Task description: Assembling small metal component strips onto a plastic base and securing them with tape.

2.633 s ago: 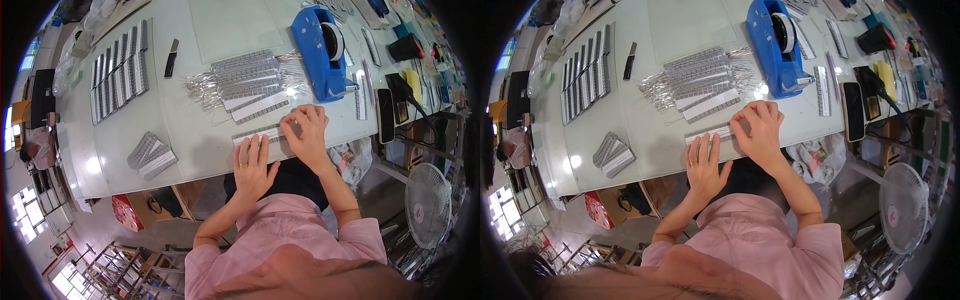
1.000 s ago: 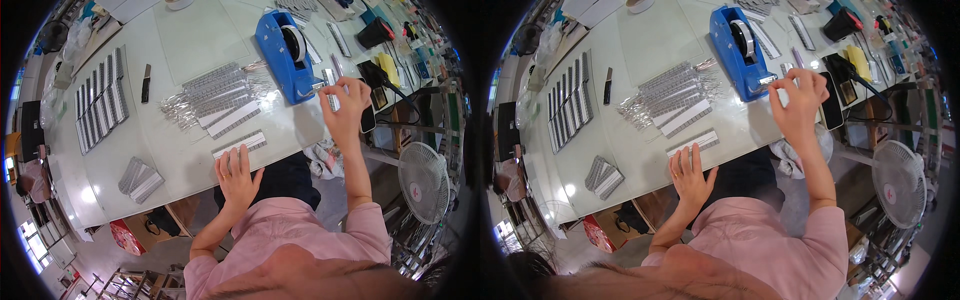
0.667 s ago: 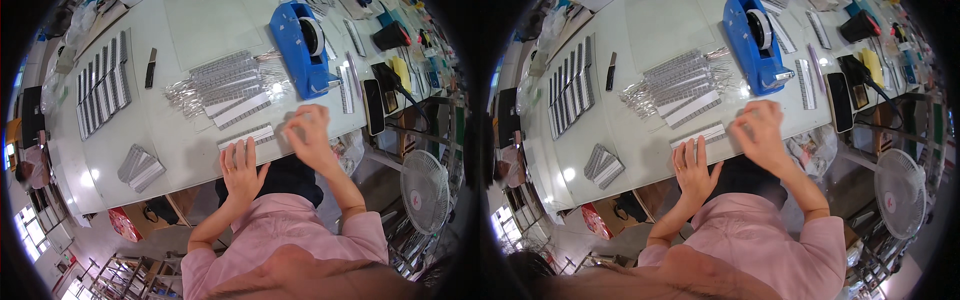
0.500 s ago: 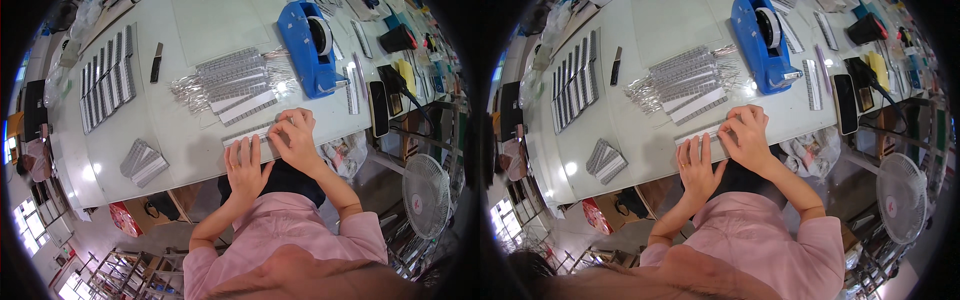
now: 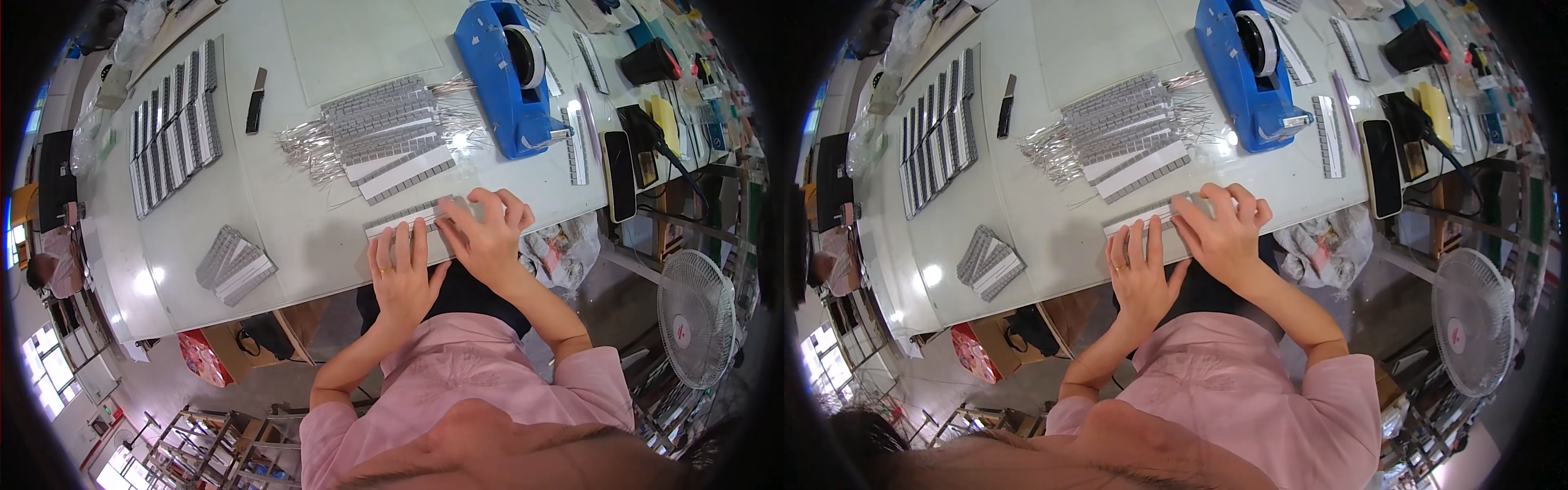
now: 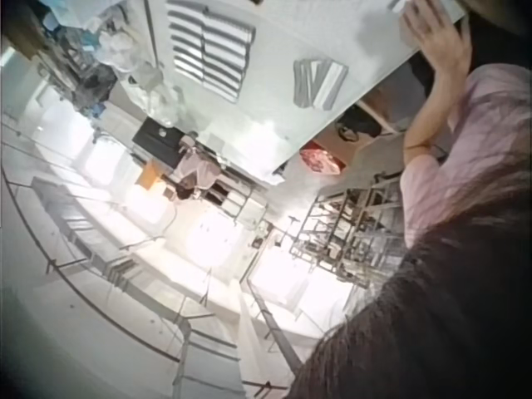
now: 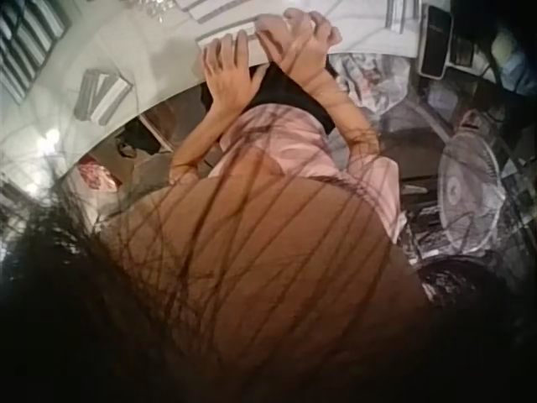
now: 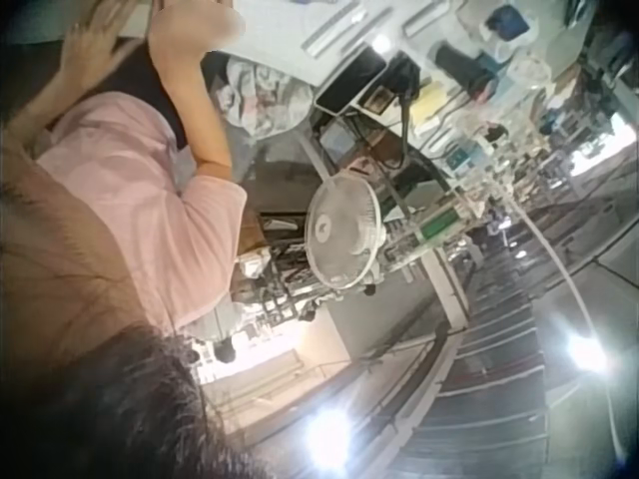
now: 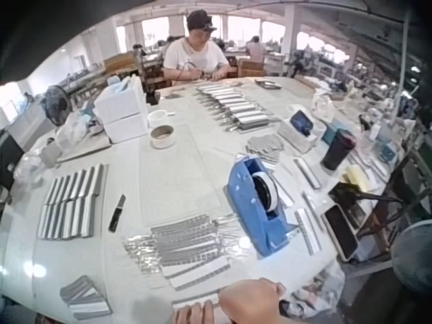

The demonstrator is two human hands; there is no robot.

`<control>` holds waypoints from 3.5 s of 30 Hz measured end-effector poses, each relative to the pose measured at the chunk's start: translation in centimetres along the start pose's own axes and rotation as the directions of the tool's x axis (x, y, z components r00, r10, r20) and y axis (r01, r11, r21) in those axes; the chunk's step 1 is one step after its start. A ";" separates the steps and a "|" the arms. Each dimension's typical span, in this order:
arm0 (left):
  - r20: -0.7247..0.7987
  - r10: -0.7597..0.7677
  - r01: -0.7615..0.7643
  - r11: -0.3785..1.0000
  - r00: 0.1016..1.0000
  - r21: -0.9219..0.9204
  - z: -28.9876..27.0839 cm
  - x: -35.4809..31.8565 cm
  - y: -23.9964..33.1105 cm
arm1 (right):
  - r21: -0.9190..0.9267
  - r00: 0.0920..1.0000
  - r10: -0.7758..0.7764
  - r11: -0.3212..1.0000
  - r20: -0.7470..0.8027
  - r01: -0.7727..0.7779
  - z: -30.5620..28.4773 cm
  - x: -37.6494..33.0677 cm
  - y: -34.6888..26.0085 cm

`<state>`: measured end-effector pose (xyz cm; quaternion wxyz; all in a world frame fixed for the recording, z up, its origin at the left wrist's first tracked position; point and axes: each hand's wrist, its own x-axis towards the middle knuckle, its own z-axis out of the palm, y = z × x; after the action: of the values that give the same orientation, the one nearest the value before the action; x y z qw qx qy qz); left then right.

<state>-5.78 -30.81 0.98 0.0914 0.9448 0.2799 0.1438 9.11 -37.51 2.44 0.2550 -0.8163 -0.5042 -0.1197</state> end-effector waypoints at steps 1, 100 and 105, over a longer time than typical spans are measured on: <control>0.003 -0.001 0.001 1.000 1.000 0.002 0.0 0.0 0.0 | -0.052 0.999 0.031 0.998 -0.011 -0.032 -0.2 0.1 -0.1; -0.073 -0.022 0.009 0.987 0.997 -0.163 -0.8 4.0 -1.0 | 0.573 0.970 0.240 0.792 0.025 -0.211 -1.3 4.2 4.2; -0.055 -0.029 0.018 0.981 0.998 -0.194 -1.0 5.1 -0.9 | 0.627 0.958 0.282 0.736 0.059 -0.255 -1.5 4.2 4.1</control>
<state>-2.50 -27.17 2.86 0.1762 0.9235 0.2785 0.1964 14.74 -36.57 4.42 0.5372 -0.7455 -0.3867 0.0774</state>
